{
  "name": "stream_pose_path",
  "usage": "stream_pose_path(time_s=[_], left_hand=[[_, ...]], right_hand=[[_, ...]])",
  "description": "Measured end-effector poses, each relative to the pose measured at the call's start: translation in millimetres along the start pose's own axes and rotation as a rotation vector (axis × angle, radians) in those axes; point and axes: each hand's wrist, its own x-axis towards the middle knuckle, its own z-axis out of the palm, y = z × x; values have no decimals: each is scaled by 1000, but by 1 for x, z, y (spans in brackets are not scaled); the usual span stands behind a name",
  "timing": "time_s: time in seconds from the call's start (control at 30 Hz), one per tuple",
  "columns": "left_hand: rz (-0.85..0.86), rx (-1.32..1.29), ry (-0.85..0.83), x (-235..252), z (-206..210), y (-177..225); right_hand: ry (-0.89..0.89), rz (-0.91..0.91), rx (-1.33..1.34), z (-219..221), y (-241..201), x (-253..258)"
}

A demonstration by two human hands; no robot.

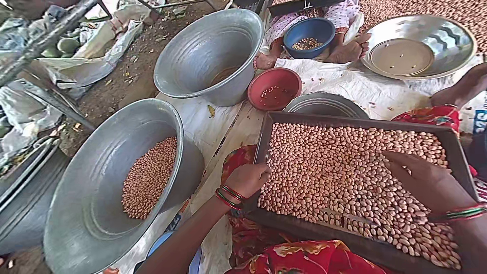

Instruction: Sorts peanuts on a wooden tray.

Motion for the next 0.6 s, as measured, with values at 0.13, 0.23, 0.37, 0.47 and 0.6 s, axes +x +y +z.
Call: stream_pose_path(time_s=[0.13, 0.23, 0.37, 0.47, 0.6], left_hand=[[-121, 254, -122, -4, 3, 15], [-113, 255, -102, -5, 5, 22], [30, 86, 9, 8, 12, 24], [69, -23, 58, 27, 13, 33], [46, -63, 150, 47, 9, 46]], right_hand=[[48, 81, -46, -6, 17, -7], [66, 184, -73, -10, 30, -1], [-72, 281, 21, 10, -3, 15], [-336, 144, -2, 45, -65, 5], [-540, -142, 82, 68, -102, -25]])
